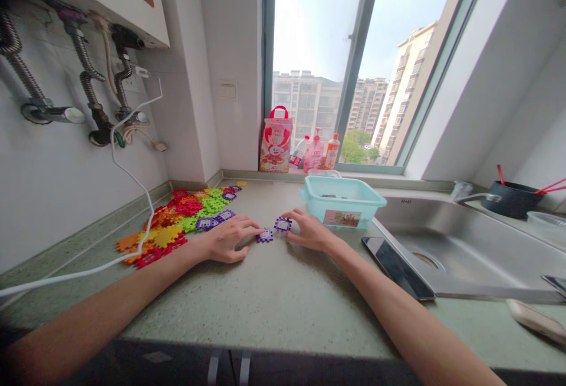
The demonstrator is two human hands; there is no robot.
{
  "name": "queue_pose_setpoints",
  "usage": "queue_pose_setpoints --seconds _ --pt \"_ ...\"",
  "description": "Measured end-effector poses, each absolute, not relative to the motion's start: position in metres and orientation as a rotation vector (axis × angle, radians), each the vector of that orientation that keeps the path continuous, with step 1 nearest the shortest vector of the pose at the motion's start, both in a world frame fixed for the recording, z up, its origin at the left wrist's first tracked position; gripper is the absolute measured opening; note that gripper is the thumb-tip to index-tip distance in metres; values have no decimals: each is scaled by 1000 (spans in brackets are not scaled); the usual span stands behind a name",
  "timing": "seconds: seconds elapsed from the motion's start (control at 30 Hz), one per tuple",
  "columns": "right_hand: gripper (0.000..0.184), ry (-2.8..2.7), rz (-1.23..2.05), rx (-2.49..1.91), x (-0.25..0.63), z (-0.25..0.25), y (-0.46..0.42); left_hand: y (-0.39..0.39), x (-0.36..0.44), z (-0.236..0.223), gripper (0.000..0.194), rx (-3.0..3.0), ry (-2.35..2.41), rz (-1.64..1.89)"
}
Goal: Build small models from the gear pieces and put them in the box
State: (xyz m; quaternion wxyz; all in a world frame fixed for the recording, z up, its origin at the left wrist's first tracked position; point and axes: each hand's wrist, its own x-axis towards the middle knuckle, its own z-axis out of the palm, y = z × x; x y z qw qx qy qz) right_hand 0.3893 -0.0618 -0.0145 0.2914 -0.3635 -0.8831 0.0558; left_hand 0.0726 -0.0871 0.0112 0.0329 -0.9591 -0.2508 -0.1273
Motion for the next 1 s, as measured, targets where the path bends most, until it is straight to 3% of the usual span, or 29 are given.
queue_pose_setpoints --seconds 0.13,0.37,0.67,0.83,1.0 --pt "41 -2308 108 -915 377 -11 -71 -84 68 18 64 -2886 -798 -462" --pt "26 -2454 190 -794 353 -21 -79 -56 39 21 44 -2481 -1262 -409" --pt "15 -2398 324 -872 346 -24 -76 -47 29 14 43 -2429 -1426 -303" --pt "27 -2389 226 -954 351 -24 -73 -53 39 13 35 -2586 -1323 -391" --pt "32 -2313 81 -999 366 -20 -66 -63 53 7 39 -2830 -1078 -437"
